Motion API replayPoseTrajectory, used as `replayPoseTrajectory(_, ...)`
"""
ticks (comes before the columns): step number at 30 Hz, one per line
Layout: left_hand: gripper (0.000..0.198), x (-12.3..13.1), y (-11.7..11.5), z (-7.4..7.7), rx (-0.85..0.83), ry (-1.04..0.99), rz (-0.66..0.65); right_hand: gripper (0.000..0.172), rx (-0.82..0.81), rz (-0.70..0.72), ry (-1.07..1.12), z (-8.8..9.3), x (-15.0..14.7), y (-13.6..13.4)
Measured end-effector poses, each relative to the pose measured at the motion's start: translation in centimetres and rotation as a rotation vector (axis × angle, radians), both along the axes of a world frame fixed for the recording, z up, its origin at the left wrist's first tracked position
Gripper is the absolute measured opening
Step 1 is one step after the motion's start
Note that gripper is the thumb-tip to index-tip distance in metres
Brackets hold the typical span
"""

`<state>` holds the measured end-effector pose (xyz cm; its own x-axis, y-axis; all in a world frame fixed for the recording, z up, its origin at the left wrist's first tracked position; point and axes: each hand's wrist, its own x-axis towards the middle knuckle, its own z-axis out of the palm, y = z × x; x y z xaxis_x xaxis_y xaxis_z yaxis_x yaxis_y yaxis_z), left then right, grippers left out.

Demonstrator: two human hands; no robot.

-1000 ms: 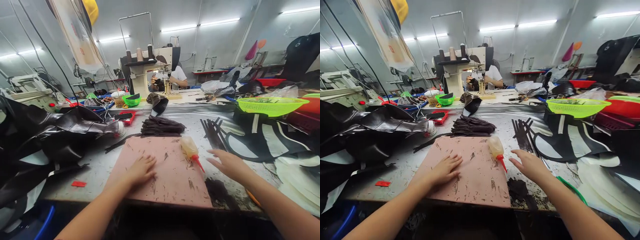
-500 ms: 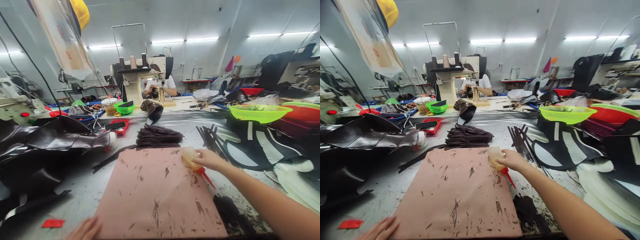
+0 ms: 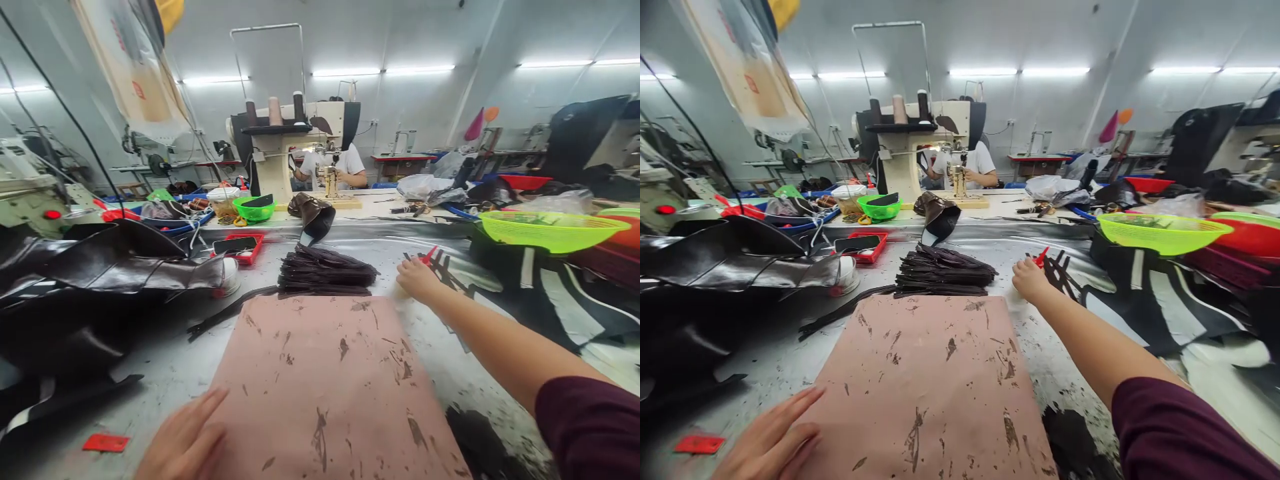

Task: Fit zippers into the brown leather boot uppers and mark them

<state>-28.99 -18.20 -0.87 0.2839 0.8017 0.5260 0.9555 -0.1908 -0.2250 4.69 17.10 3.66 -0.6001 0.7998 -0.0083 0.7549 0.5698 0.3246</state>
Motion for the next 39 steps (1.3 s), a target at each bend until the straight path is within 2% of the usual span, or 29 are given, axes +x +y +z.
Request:
replayPoseTrajectory(3, 0.025, 1.5, 2.6, 1.7, -0.047, -0.007, -0.006, 0.028, 0.020, 0.067, -0.047, -0.8, -0.8, 0.4)
replayPoseTrajectory(4, 0.026, 1.5, 3.6, 2.1, -0.102, -0.025, 0.029, 0.028, 0.035, 0.075, -0.051, -0.8, -1.0, 0.4)
replayPoseTrajectory(6, 0.025, 0.5, 5.9, 2.8, -0.272, -0.125, 0.191, 0.030, 0.073, 0.081, -0.038, -0.8, -1.6, 0.1)
replayPoseTrajectory(8, 0.025, -1.3, 9.0, 3.1, -0.462, -0.317, 0.472, 0.031, 0.110, 0.086, -0.007, -0.8, -2.8, -1.1)
replayPoseTrajectory(11, 0.036, -4.5, 14.2, 3.2, -0.495, -0.405, 0.597, 0.027, 0.068, 0.225, 0.132, -1.0, -5.1, -5.2)
replayPoseTrajectory(13, 0.038, -5.8, 17.0, 3.3, -0.516, -0.449, 0.629, 0.023, -0.034, 0.413, 0.243, -1.3, -6.4, -8.7)
replayPoseTrajectory(15, 0.036, -6.1, 18.4, 3.8, -0.532, -0.492, 0.647, 0.018, -0.119, 0.615, 0.299, -1.7, -7.1, -12.1)
replayPoseTrajectory(18, 0.032, -4.0, 17.5, 5.2, -0.515, -0.533, 0.645, 0.020, -0.093, 0.757, 0.496, -1.8, -6.7, -15.7)
replayPoseTrajectory(20, 0.024, -1.0, 15.3, 6.3, -0.544, -0.560, 0.524, 0.025, -0.035, 0.756, 0.658, -1.6, -5.9, -17.3)
replayPoseTrajectory(22, 0.018, 2.7, 12.8, 6.9, -0.686, -0.636, 0.133, 0.034, -0.041, 0.734, 0.755, -1.3, -5.3, -18.6)
replayPoseTrajectory(23, 0.016, 4.5, 11.6, 6.9, -0.786, -0.662, -0.022, 0.041, -0.098, 0.713, 0.778, -1.2, -5.1, -19.1)
replayPoseTrajectory(25, 0.014, 7.4, 9.9, 6.5, -0.909, -0.704, -0.157, 0.050, -0.344, 0.622, 0.792, -1.1, -4.8, -20.0)
replayPoseTrajectory(26, 0.014, 8.3, 9.3, 6.1, -0.933, -0.717, -0.154, 0.050, -0.498, 0.543, 0.794, -1.1, -4.6, -20.3)
replayPoseTrajectory(28, 0.017, 8.9, 8.8, 5.1, -0.931, -0.717, -0.052, 0.043, -0.745, 0.353, 0.812, -1.3, -3.9, -20.5)
replayPoseTrajectory(30, 0.024, 8.7, 8.7, 4.1, -0.926, -0.687, 0.085, 0.033, -0.830, 0.217, 0.820, -1.7, -2.7, -20.2)
replayPoseTrajectory(33, 0.028, 8.2, 8.6, 3.3, -0.954, -0.644, 0.168, 0.023, -0.729, 0.175, 0.729, -2.4, -0.4, -19.1)
replayPoseTrajectory(36, 0.026, 8.1, 8.2, 3.2, -0.900, -0.578, 0.183, 0.021, -0.458, 0.226, 0.583, -3.0, 1.0, -18.5)
replayPoseTrajectory(39, 0.018, 8.0, 7.8, 3.2, -0.760, -0.507, 0.197, 0.017, -0.180, 0.306, 0.560, -3.4, 0.8, -18.9)
